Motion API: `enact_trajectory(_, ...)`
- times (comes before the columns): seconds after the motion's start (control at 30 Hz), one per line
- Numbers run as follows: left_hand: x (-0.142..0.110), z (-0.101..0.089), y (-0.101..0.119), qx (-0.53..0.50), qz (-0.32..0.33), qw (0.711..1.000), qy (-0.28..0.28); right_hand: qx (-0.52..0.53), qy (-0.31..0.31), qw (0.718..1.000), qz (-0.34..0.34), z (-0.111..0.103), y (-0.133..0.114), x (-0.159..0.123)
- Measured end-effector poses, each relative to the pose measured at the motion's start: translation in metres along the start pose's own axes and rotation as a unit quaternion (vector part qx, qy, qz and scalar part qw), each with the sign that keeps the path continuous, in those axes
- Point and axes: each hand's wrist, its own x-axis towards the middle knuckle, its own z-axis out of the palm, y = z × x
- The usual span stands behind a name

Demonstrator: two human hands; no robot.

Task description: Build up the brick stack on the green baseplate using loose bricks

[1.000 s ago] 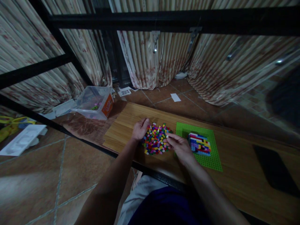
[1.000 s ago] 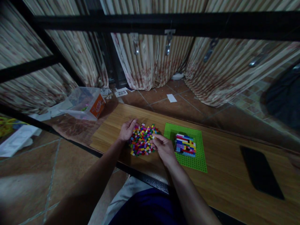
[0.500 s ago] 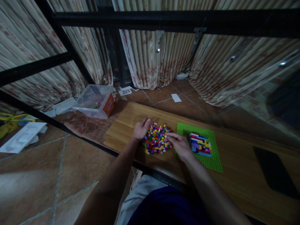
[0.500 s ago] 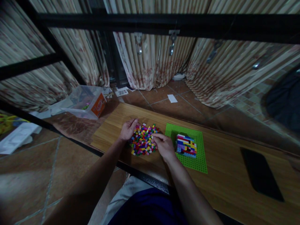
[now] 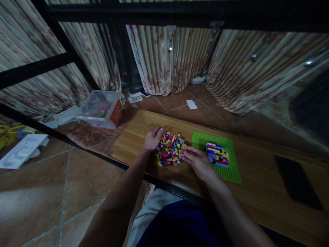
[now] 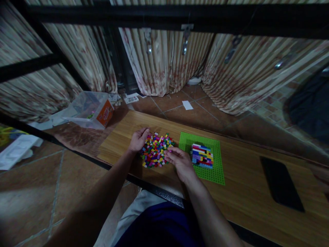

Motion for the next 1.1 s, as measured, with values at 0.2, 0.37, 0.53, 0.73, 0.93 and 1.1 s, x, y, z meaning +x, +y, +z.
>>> enact_trajectory(0.2,0.000,0.000,0.000,-0.015,0.006,1.000,-0.006,-0.013,-0.027,0.999,-0.024,0.000,0.001,-0.003)
enact_trajectory(0.37,0.000,0.000,0.000,-0.018,0.013,1.000,-0.001,-0.011,-0.043,0.998,-0.048,0.002,-0.004,-0.006)
enact_trajectory(0.53,0.000,0.000,0.000,-0.007,-0.001,1.000,-0.001,0.024,-0.049,0.997,-0.045,0.005,-0.011,-0.010)
enact_trajectory(0.73,0.001,0.001,-0.001,-0.011,0.001,1.000,0.003,0.048,-0.031,0.997,-0.054,0.007,-0.009,-0.009)
enact_trajectory(0.93,0.001,0.001,0.000,-0.009,0.004,1.000,0.002,0.033,0.020,0.997,-0.070,0.003,-0.004,-0.005)
enact_trajectory(1.1,0.000,0.000,0.000,-0.004,0.006,1.000,0.001,-0.018,0.042,0.995,-0.089,0.002,-0.004,-0.001)
